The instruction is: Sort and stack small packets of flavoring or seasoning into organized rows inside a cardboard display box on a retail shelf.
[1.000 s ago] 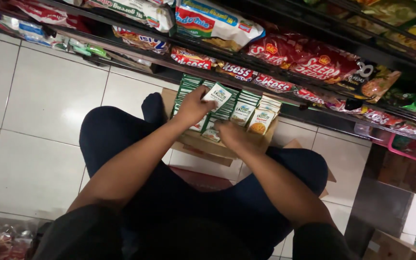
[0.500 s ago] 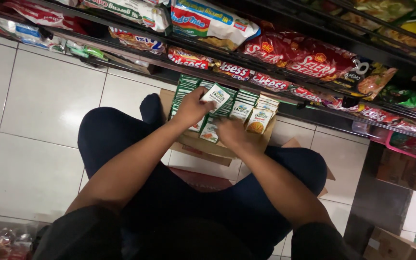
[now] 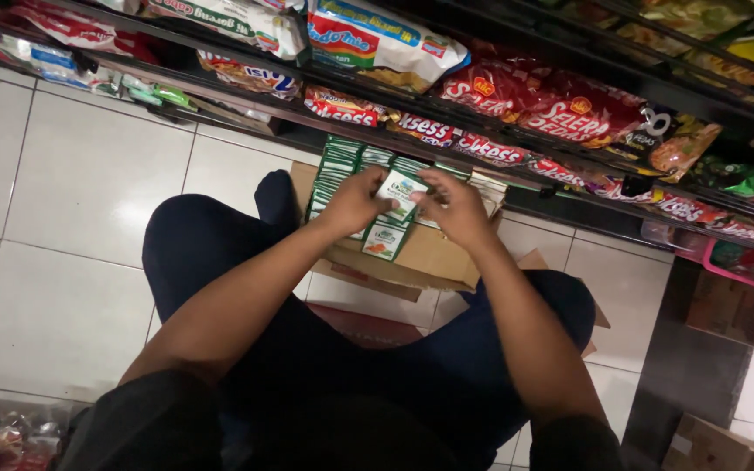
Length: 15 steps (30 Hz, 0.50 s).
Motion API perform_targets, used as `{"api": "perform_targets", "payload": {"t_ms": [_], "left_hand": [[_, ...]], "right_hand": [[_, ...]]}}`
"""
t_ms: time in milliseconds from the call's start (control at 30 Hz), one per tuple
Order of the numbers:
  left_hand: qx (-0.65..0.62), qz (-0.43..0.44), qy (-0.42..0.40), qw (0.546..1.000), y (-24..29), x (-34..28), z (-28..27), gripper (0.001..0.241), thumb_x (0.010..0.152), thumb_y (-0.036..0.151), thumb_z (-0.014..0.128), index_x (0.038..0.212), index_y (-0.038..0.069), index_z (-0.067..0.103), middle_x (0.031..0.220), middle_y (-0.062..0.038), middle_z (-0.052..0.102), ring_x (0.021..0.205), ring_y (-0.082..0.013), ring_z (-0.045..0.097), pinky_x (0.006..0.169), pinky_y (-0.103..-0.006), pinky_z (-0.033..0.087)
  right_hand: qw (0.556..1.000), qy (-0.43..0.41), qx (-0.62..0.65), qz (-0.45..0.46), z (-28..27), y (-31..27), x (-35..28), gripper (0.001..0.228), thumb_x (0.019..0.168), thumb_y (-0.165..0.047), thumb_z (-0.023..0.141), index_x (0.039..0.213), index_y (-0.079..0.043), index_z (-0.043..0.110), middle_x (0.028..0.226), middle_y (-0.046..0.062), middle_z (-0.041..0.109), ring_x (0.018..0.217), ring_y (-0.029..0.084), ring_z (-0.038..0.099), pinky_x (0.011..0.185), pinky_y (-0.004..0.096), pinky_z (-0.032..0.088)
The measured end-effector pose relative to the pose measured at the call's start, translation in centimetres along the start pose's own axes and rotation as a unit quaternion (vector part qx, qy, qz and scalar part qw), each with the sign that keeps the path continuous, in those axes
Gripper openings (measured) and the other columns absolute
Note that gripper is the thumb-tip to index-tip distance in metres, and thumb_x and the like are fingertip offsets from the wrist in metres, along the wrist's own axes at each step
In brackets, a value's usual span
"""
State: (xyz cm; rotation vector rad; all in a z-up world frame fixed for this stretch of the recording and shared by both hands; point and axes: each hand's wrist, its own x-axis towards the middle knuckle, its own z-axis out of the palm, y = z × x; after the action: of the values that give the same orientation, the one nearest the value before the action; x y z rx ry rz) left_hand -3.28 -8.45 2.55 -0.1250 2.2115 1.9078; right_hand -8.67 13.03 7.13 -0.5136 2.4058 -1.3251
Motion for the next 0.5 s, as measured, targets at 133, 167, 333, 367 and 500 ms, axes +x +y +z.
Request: {"api": "perform_targets", "payload": {"t_ms": [133, 167, 333, 367, 500], "left_hand": [[0.062, -0.002, -0.021, 0.998, 1.0, -0.4, 0.0, 0.030, 0.086, 0.019, 0.081, 0.105, 0.003, 0.065, 0.080, -0.013, 0.069, 0.070, -0.0214, 0.064, 0.067, -0.0371, 0.050], [-0.017, -0.018, -0.023, 0.999, 0.7, -0.4, 0.2, 0.024, 0.090, 0.023, 0.076, 0.100, 0.004, 0.066, 0.081, -0.010, 0.071, 0.073, -0.0176, 0.070, 0.066, -0.0360, 0.053], [0.106, -0.023, -0.021, 0.994, 0.2, -0.5, -0.2, 0.040, 0.095, 0.035, 0.074, 0.080, -0.001, 0.064, 0.068, -0.019, 0.064, 0.062, -0.0272, 0.068, 0.063, -0.0418, 0.051], [0.164, 0.001, -0.036, 0.986, 0.2, -0.4, -0.3, 0.038, 0.092, 0.036, 0.074, 0.081, 0.000, 0.068, 0.071, -0.019, 0.066, 0.064, -0.0325, 0.067, 0.065, -0.0446, 0.052], [0.290, 0.007, -0.088, 0.953, -1.3, -0.4, 0.1, 0.028, 0.076, 0.035, 0.076, 0.088, 0.009, 0.080, 0.084, -0.019, 0.073, 0.080, -0.0378, 0.071, 0.075, -0.0487, 0.057]], "right_hand": [[0.998, 0.003, -0.051, -0.026, 0.6, 1.3, -0.4, 0.034, 0.090, -0.024, 0.080, 0.116, -0.004, 0.071, 0.099, 0.013, 0.077, 0.085, 0.020, 0.075, 0.073, 0.032, 0.059], [0.995, 0.007, -0.090, -0.037, 0.7, 1.3, -0.4, 0.032, 0.089, -0.024, 0.081, 0.113, -0.004, 0.073, 0.095, 0.014, 0.077, 0.082, 0.022, 0.076, 0.072, 0.034, 0.059], [0.984, -0.017, -0.176, -0.019, 0.7, 0.8, -0.5, 0.026, 0.088, -0.023, 0.080, 0.108, -0.007, 0.077, 0.084, 0.017, 0.076, 0.074, 0.028, 0.075, 0.068, 0.039, 0.058], [0.982, -0.042, -0.184, -0.024, 0.8, 1.3, -0.5, 0.024, 0.088, -0.021, 0.079, 0.107, -0.008, 0.077, 0.084, 0.016, 0.076, 0.073, 0.028, 0.075, 0.067, 0.040, 0.059], [0.968, -0.138, -0.207, -0.027, 1.7, 2.3, -0.8, 0.020, 0.087, -0.018, 0.074, 0.105, -0.010, 0.078, 0.091, 0.014, 0.076, 0.077, 0.029, 0.074, 0.069, 0.042, 0.058]]}}
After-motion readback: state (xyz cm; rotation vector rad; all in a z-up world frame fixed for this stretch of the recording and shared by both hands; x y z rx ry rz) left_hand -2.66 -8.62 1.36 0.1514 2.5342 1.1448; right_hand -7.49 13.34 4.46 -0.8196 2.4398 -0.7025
